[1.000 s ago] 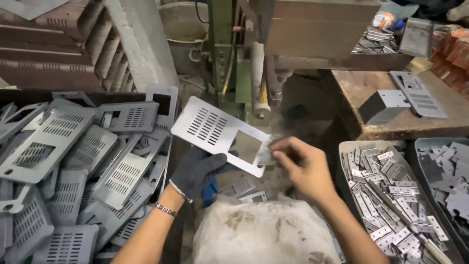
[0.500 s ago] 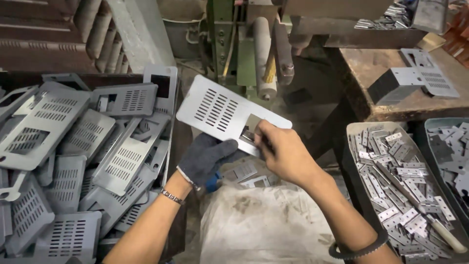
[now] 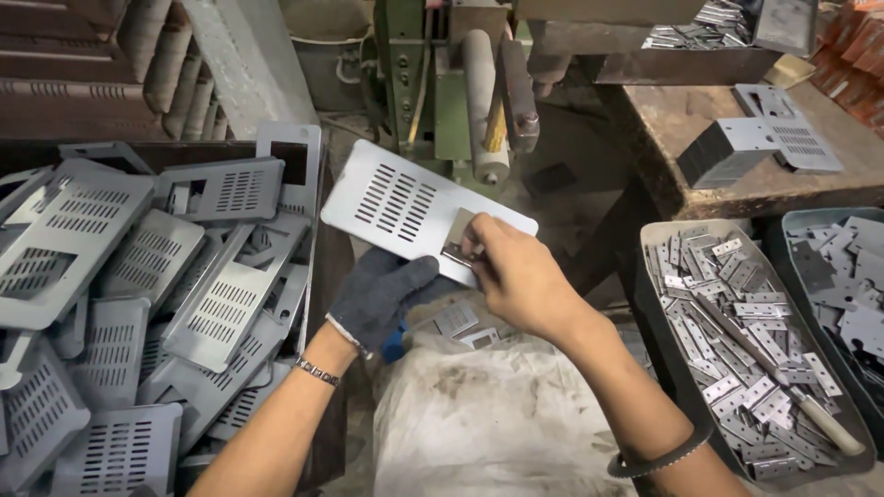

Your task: Spot welding small metal components onto perforated metal panels using an industrial spot welder.

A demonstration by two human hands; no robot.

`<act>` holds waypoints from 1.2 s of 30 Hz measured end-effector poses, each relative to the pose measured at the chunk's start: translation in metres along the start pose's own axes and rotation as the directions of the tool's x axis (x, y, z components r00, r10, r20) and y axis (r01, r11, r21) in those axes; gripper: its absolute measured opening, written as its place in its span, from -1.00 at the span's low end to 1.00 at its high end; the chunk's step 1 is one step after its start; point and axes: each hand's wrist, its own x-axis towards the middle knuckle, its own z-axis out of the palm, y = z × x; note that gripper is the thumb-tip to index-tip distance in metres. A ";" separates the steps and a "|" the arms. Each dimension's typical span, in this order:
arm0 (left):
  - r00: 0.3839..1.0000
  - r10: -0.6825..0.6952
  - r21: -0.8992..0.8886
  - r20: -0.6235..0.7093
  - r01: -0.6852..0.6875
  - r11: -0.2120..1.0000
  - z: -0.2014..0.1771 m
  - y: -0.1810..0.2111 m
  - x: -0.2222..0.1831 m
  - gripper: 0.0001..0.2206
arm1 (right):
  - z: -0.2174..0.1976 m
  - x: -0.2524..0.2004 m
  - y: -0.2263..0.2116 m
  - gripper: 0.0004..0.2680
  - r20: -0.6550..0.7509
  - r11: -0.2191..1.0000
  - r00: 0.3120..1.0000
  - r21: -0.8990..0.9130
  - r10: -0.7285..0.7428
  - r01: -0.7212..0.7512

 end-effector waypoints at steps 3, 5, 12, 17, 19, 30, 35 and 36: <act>0.995 -0.014 -0.073 -0.101 0.007 0.997 0.004 0.008 -0.001 -0.62 | -0.001 -0.002 -0.019 -0.76 -0.173 0.996 0.983 -0.081 -0.055 0.041; 0.989 -0.008 -0.129 -0.150 -0.012 0.992 0.004 0.012 0.002 -0.64 | 0.007 -0.006 -0.022 -0.74 -0.336 0.994 0.941 -0.108 -0.032 -0.004; 0.957 0.022 -0.301 -0.290 -0.113 0.947 -0.007 0.002 0.005 -0.73 | 0.033 -0.017 0.004 -0.76 0.012 0.298 0.731 0.908 0.682 -0.293; 0.960 0.020 -0.333 -0.279 -0.116 0.936 -0.013 -0.007 0.005 -0.77 | 0.044 -0.019 0.013 -0.80 0.166 0.037 0.794 0.972 0.585 -0.231; 0.962 0.037 -0.326 -0.272 -0.128 0.937 -0.014 -0.006 0.005 -0.77 | 0.042 -0.019 0.015 -0.82 0.161 0.038 0.798 0.974 0.581 -0.225; 0.974 -0.006 -0.359 -0.225 -0.077 0.930 -0.014 0.001 0.005 -0.72 | 0.029 -0.023 0.021 -0.88 0.172 0.092 0.768 0.953 0.616 -0.287; 0.969 0.037 -0.262 -0.244 -0.102 0.960 -0.003 0.012 0.000 -0.72 | 0.029 -0.023 0.020 -0.86 0.168 0.119 0.743 0.941 0.648 -0.317; 0.967 0.043 -0.236 -0.250 -0.104 0.966 0.000 0.015 0.000 -0.72 | 0.029 -0.023 0.020 -0.85 0.164 0.127 0.740 0.939 0.653 -0.320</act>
